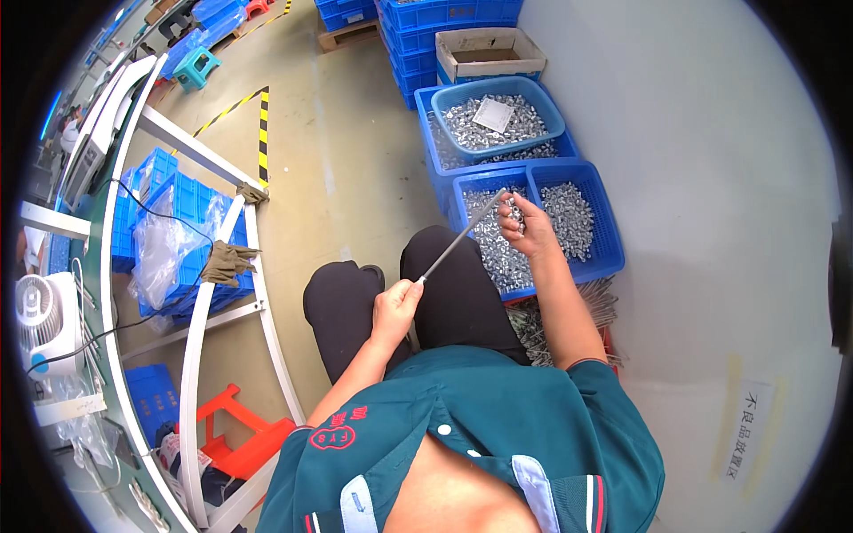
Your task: The person is sliding small metal rings onto a long metal rod to inspect or assemble them at an industrial workbench.
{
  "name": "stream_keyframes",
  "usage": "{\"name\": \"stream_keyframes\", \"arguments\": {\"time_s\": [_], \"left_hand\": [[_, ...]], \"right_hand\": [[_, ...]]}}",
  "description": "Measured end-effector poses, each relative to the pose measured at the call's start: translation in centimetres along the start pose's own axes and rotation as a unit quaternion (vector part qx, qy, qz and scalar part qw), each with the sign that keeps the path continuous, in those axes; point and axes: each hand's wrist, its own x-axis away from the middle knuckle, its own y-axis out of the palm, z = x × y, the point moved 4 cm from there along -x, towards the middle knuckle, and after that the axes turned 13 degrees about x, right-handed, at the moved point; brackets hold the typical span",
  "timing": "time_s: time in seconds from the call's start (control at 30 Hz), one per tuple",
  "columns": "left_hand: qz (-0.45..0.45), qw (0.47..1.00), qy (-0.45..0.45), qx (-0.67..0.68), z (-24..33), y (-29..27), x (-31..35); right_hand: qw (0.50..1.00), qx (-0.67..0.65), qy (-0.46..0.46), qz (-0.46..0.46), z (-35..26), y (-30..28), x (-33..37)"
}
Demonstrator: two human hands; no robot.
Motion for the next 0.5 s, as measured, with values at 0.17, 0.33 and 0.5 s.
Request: {"name": "stream_keyframes", "arguments": {"time_s": [0.17,0.33,0.5], "left_hand": [[-0.014,0.999,-0.009,-0.033,0.4,0.2,0.2],[-0.001,0.999,0.013,-0.043,0.2,0.1,0.1],[-0.003,0.999,0.013,-0.041,0.0,0.3,0.0]], "right_hand": [[0.997,-0.065,0.015,-0.034,0.0,-0.3,-0.2],[0.997,-0.065,-0.002,-0.042,-0.3,0.1,0.1],[0.998,-0.047,-0.025,-0.047,-0.5,0.5,0.9]]}}
